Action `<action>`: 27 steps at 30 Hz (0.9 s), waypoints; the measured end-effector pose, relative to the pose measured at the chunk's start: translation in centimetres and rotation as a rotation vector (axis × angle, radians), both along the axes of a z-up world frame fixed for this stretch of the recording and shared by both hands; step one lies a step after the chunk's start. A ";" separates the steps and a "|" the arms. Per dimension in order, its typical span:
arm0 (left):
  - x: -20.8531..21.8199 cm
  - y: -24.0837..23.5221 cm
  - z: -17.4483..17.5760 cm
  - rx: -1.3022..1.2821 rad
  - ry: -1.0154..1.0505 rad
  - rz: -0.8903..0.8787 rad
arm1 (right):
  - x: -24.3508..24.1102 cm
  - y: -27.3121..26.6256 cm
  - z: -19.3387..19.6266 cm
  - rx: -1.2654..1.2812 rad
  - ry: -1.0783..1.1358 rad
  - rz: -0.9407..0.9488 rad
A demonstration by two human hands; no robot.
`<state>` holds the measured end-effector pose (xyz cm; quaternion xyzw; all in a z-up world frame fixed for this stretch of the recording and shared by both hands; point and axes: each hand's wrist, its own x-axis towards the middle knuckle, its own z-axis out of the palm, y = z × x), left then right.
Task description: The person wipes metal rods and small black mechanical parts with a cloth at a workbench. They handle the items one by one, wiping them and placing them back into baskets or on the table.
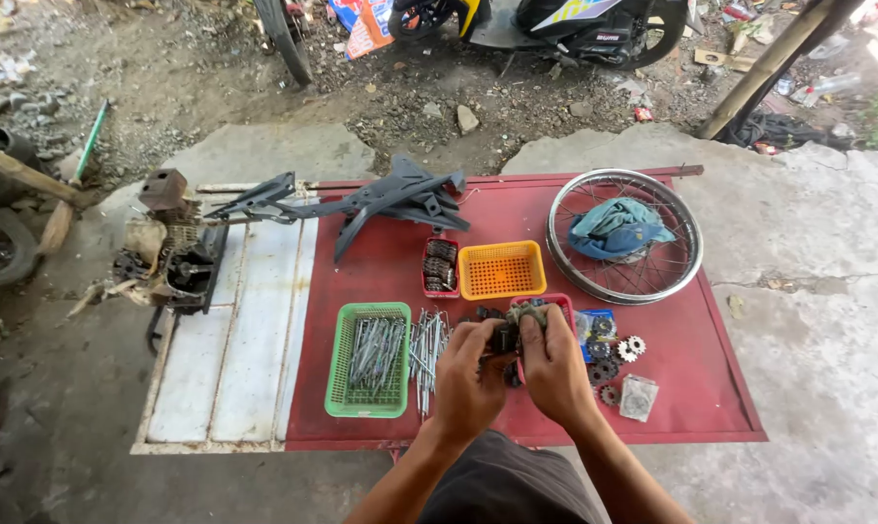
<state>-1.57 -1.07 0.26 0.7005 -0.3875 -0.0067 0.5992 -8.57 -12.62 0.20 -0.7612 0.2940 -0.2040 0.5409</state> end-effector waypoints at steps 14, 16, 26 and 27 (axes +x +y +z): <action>-0.4 0.1 -1.0 0.001 0.071 0.217 | 1.0 0.2 0.7 0.012 0.027 0.154; -0.1 1.0 -1.2 0.012 0.034 0.210 | 1.6 0.9 0.6 0.012 -0.018 0.174; 2.8 5.1 -1.0 0.035 -0.017 0.209 | 4.5 5.7 -0.3 0.059 -0.064 0.139; 3.3 5.3 -0.8 0.029 -0.032 0.218 | 4.5 6.2 -0.6 0.031 -0.089 0.127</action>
